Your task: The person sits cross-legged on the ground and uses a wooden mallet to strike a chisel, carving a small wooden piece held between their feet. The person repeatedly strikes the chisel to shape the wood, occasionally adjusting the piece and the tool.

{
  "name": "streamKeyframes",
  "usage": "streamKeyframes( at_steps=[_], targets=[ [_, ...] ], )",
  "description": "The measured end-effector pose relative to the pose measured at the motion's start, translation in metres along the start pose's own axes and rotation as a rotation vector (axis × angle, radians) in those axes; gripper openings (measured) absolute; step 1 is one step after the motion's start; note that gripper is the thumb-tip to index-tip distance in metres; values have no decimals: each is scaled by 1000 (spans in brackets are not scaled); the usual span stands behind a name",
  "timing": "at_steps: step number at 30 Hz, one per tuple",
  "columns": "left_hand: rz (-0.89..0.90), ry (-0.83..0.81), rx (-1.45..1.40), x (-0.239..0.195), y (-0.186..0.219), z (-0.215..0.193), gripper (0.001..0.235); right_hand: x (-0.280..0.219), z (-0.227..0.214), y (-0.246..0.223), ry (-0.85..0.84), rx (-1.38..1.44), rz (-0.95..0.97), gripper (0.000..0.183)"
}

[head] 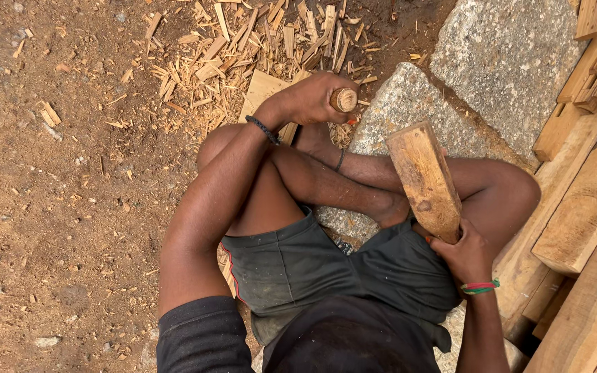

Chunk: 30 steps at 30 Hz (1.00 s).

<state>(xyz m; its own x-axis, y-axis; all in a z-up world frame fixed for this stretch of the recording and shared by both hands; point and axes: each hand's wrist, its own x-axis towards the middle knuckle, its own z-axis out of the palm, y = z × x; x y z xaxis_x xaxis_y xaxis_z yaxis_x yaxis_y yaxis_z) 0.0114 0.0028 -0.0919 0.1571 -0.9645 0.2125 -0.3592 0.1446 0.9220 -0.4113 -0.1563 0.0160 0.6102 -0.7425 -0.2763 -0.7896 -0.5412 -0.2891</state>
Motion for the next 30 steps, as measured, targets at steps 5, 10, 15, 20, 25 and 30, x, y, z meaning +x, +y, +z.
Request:
streamKeyframes(
  at_steps=[5,10,15,20,25,30],
  targets=[
    [53,24,44,3,3,1,33,2,0,-2,8,-55,-8,62],
    [-46,0,-7,-2,5,-7,27,0,-2,-3,-13,-15,20,57],
    [-11,8,-22,0,5,-6,28,1,-1,-4,6,-30,-12,56],
    [-19,33,-17,1,3,1,36,-1,-1,-5,-12,8,48,56],
    [14,80,43,1,4,-4,43,-1,-3,-11,-11,-11,28,55],
    [-39,34,24,1,8,-5,38,-2,-3,-13,-5,-7,15,54]
  ],
)
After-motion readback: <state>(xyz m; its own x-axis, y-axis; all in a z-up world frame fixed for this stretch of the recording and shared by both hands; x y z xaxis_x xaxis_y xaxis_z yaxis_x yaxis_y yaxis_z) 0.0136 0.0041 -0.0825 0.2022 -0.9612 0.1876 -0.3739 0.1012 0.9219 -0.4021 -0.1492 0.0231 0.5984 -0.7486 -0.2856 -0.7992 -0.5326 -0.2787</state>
